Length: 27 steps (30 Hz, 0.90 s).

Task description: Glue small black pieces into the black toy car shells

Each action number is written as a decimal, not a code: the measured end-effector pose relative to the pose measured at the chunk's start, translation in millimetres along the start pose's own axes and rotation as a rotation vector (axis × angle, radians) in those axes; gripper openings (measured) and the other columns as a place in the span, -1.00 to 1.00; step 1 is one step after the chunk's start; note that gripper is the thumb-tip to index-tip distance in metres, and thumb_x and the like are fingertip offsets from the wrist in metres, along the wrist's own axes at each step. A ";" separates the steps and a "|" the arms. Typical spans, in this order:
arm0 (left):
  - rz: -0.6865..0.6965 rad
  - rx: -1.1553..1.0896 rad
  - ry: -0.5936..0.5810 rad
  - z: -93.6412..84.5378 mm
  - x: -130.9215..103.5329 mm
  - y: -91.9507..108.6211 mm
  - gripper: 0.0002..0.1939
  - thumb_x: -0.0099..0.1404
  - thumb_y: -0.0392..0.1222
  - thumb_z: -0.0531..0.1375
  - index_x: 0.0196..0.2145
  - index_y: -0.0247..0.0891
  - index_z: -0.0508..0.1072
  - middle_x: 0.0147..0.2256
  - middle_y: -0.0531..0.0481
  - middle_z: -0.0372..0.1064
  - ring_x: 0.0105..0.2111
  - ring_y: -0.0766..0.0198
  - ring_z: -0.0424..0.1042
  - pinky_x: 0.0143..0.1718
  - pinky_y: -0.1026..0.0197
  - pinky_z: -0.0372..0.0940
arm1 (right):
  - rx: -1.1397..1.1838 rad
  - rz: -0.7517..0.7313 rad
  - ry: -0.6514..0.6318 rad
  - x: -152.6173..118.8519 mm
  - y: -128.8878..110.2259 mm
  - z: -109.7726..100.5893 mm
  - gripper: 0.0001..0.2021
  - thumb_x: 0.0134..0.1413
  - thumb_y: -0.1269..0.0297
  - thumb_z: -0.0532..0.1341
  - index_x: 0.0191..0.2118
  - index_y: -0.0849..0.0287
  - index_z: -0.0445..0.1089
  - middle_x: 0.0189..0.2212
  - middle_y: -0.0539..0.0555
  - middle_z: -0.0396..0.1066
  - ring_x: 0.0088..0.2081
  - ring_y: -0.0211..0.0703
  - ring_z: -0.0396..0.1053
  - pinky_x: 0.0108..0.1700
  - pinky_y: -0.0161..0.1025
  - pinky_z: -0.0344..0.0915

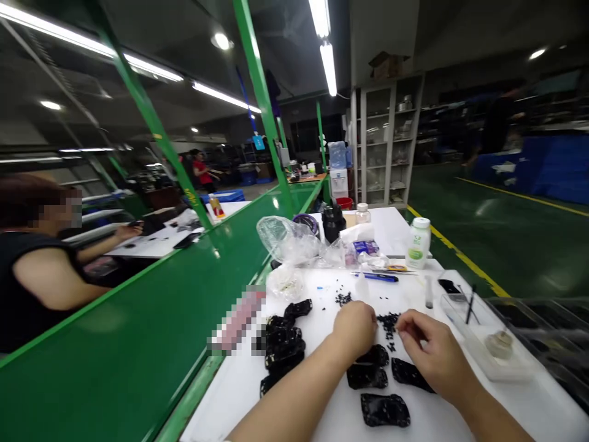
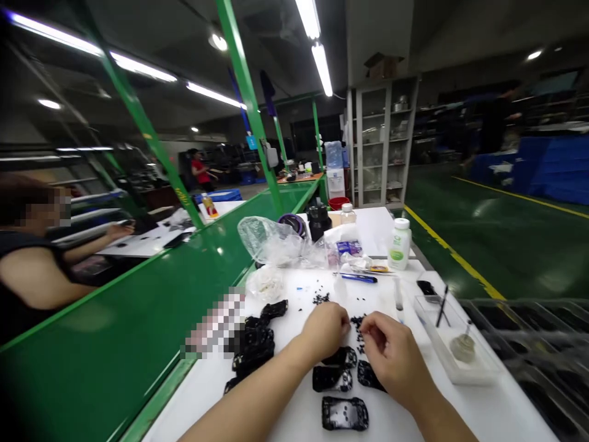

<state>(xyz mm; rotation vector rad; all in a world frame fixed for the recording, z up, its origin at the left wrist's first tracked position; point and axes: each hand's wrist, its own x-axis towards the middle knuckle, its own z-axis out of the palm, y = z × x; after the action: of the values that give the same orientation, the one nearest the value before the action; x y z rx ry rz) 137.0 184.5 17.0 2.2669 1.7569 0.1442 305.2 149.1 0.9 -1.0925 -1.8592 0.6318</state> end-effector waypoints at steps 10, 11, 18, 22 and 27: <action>-0.042 -0.331 0.235 -29.7 -37.1 -16.9 -0.83 0.24 -0.29 0.13 -0.30 -0.25 0.54 -0.31 -0.09 0.52 -0.26 0.13 0.45 -0.12 0.06 0.30 | -0.253 -0.221 -0.385 1.2 6.4 11.3 -0.80 0.16 0.37 0.10 -0.32 0.08 0.48 -0.23 0.12 0.43 -0.10 0.03 0.33 -0.06 -0.02 0.36; -0.052 -0.400 0.256 -32.5 -41.6 -19.3 -0.85 0.20 -0.30 0.16 -0.33 -0.25 0.54 -0.35 -0.06 0.51 -0.30 0.16 0.44 -0.14 0.08 0.30 | -0.286 -0.250 -0.420 0.5 7.4 12.9 -0.80 0.14 0.39 0.11 -0.33 0.07 0.49 -0.20 0.12 0.44 -0.07 0.04 0.33 -0.04 -0.01 0.36; -0.110 -1.007 0.256 -23.8 -44.2 -19.5 -0.74 0.06 -0.13 0.33 -0.28 -0.30 0.58 -0.41 -0.03 0.49 -0.45 0.32 0.35 -0.36 0.25 0.28 | -0.482 -0.423 -0.385 -1.5 20.1 16.5 -0.81 0.14 0.32 0.17 -0.27 0.04 0.56 -0.16 0.14 0.51 -0.06 0.08 0.40 -0.07 -0.02 0.47; -0.126 -1.309 0.243 -10.2 -32.4 -18.9 -0.69 0.07 -0.11 0.30 -0.26 -0.36 0.58 -0.39 -0.08 0.51 -0.53 0.40 0.31 -0.44 0.29 0.23 | -0.550 -0.530 -0.306 -2.5 23.0 19.9 -0.82 0.17 0.23 0.20 -0.26 0.04 0.57 -0.17 0.13 0.53 -0.09 0.06 0.45 -0.12 -0.10 0.52; -0.163 -1.498 0.307 5.2 -36.6 -18.4 -0.76 0.04 -0.18 0.28 -0.34 -0.38 0.56 -0.42 -0.07 0.50 -0.55 0.42 0.28 -0.44 0.29 0.21 | -0.622 -0.607 -0.247 -6.2 48.0 31.0 -0.82 0.15 0.16 0.23 -0.22 0.03 0.57 -0.16 0.10 0.54 -0.07 0.08 0.47 -0.12 -0.10 0.52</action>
<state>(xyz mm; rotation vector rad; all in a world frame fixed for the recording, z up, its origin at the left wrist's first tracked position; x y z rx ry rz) 111.5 152.7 10.2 0.9943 1.1338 1.2924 300.6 167.1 -53.5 -0.7520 -2.5352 -0.1931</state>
